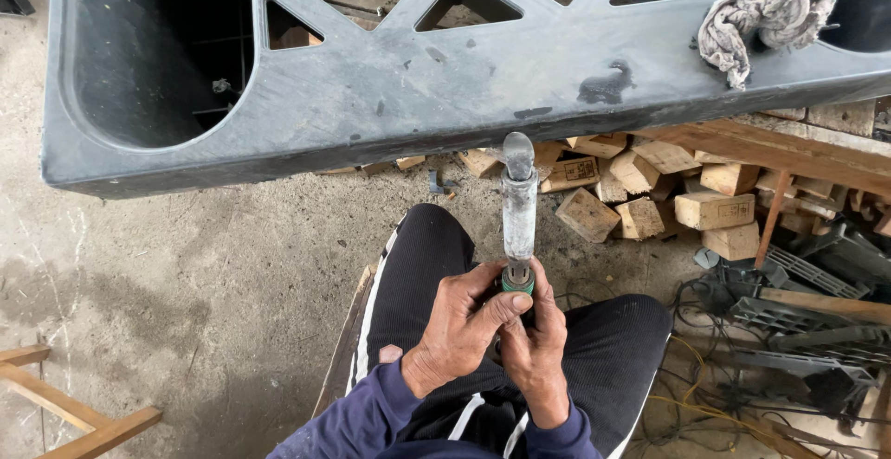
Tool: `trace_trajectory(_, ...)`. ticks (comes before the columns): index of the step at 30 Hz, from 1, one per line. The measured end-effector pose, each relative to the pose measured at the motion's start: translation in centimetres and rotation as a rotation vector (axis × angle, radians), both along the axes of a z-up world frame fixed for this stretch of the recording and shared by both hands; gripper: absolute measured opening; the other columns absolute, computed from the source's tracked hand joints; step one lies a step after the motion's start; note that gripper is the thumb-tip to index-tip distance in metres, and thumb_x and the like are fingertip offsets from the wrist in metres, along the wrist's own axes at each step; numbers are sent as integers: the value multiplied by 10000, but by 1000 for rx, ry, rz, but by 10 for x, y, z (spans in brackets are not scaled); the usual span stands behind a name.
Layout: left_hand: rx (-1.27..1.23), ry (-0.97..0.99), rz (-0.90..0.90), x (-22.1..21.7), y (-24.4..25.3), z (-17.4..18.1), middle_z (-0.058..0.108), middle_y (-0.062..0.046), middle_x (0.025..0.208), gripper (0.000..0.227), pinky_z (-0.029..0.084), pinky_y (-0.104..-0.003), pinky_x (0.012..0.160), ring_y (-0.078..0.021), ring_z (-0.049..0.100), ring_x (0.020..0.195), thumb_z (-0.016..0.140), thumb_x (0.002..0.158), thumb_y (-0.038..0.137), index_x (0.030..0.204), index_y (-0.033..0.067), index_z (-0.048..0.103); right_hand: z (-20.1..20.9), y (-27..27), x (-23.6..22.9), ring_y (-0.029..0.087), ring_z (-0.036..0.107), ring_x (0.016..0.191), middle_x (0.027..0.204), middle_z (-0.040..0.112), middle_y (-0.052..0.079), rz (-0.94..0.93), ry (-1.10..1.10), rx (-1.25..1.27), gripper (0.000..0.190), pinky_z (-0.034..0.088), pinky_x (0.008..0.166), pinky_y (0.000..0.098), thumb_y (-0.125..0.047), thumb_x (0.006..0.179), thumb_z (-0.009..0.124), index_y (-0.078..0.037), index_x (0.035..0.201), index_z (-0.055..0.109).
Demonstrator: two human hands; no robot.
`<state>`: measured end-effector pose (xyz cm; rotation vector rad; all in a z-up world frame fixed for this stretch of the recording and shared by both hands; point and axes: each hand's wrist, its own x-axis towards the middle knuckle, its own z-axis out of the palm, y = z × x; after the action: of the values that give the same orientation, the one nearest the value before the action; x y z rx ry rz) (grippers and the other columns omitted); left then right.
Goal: The person uses a heated metal tool to smooth the edges of a large grey plastic object with a lattice pattern. They hold the object steady with one hand while moving the tool along the rim and inner edges.
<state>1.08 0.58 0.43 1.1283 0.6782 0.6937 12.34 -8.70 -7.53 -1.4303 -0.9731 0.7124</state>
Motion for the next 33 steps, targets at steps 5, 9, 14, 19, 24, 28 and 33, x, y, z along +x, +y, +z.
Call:
trace_trajectory(5,50,28,16,6,-2,8,747,-77,969,425,588,-263,753,-108,696,882,708,990,327,1209,-37,688,-4,-3,0,168,654,1109,1263,657,109,-54,70,69,616,542,965,301,-164,1015,662,33,1542,413)
trace_trajectory(9,65,48,48,4,-4,11,746,-75,964,412,587,-263,742,-105,700,878,716,975,304,1200,-39,686,0,-1,0,172,656,1104,1269,664,117,-27,100,47,615,542,963,299,-128,1000,659,32,1543,418)
trace_trajectory(14,-12,22,56,-8,-6,6,722,-49,921,408,559,-250,698,-81,660,828,718,972,302,1194,-37,678,8,3,-5,160,693,1020,1188,712,114,50,1,42,593,563,912,294,-154,1012,639,13,1540,427)
trace_trajectory(19,-34,-13,39,-12,-5,1,705,-28,881,392,535,-233,662,-59,631,787,717,989,301,1164,-47,681,14,6,-4,140,672,938,1079,716,92,100,7,11,624,557,863,284,-163,989,659,6,1541,423)
trace_trajectory(24,-74,18,48,-19,-6,0,635,-2,762,413,424,-224,548,-41,519,651,712,981,315,1186,-43,690,20,9,-7,106,643,806,981,707,56,116,-9,-34,615,557,749,265,-192,992,659,-9,1540,450)
trace_trajectory(28,-58,-5,64,-28,-4,0,672,2,803,416,475,-228,580,-38,574,690,701,987,333,1171,-39,685,27,18,-15,120,658,876,1072,709,67,142,-87,20,596,565,802,282,-203,1003,664,4,1522,454)
trace_trajectory(33,-55,-47,72,-37,-1,0,693,-24,871,444,511,-225,648,-58,607,764,701,986,348,1203,-39,679,34,24,-21,152,668,971,1150,693,88,191,-133,87,586,557,866,300,-201,1030,651,3,1539,442)
